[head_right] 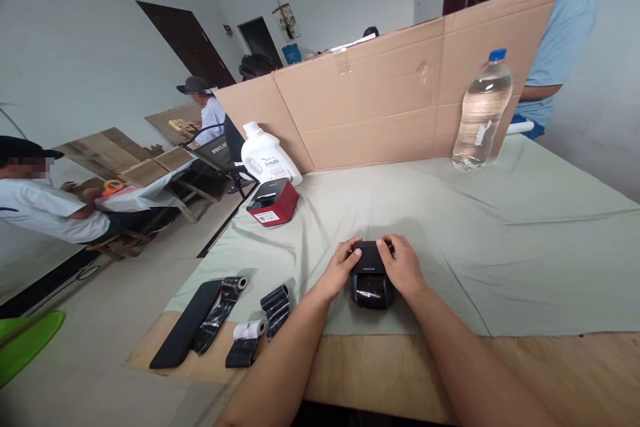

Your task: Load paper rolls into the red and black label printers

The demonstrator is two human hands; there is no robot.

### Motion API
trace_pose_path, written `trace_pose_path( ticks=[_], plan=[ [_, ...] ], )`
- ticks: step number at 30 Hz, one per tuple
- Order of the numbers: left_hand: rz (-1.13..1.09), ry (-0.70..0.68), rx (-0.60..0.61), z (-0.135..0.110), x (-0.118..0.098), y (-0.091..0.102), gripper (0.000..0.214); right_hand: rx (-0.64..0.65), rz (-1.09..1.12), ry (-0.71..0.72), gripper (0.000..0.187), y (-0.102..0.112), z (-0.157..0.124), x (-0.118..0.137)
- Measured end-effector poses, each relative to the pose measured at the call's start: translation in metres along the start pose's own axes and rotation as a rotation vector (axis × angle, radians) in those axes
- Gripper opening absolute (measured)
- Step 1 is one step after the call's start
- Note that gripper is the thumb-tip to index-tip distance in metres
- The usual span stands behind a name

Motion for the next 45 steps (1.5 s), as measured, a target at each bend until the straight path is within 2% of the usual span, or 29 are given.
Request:
trace_pose_path(
  ticks=[4, 7, 11, 14, 16, 30, 35, 39, 42, 45],
  plan=[
    [-0.354, 0.148, 0.170, -0.001, 0.005, -0.011, 0.056, -0.041, 0.109, -0.005, 0.040, 0.000, 0.000, -0.001],
    [-0.431, 0.171, 0.231, -0.004, 0.002, -0.016, 0.055, -0.011, 0.193, -0.102, 0.042, -0.004, 0.000, -0.009],
    [-0.459, 0.154, 0.132, -0.004, 0.000, -0.010, 0.055, 0.152, 0.373, -0.276, 0.051, -0.016, -0.001, -0.021],
    [-0.465, 0.137, 0.035, -0.003, -0.001, -0.001, 0.057, 0.338, 0.490, -0.311, 0.059, -0.028, -0.004, -0.019],
    [-0.462, 0.135, 0.011, -0.002, -0.001, 0.001, 0.057, 0.380, 0.531, -0.323, 0.059, -0.031, -0.006, -0.018],
    [-0.459, 0.100, 0.002, -0.001, -0.006, 0.004, 0.063, 0.314, 0.467, -0.266, 0.053, -0.026, -0.004, -0.007],
    [-0.568, 0.194, -0.060, 0.000, 0.003, 0.003, 0.056, 0.304, 0.520, -0.350, 0.051, -0.029, -0.007, -0.014],
    [-0.643, 0.215, -0.150, 0.004, 0.011, 0.009, 0.049, 0.384, 0.631, -0.468, 0.053, -0.038, -0.014, -0.019],
    [-0.631, 0.217, -0.196, 0.008, 0.017, 0.014, 0.051, 0.440, 0.655, -0.510, 0.053, -0.044, -0.018, -0.018],
    [-0.583, 0.222, -0.194, 0.010, 0.022, 0.012, 0.055, 0.413, 0.720, -0.557, 0.048, -0.046, -0.021, -0.017]
  ],
)
Point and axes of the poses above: each hand's wrist, its own z-axis towards the middle knuckle, its own y-axis out of the back of the hand, x = y × z, the point moved 8 cm from there along z, towards the middle knuckle, and after that the axes turned 10 degrees about z, right-handed, at the moved point
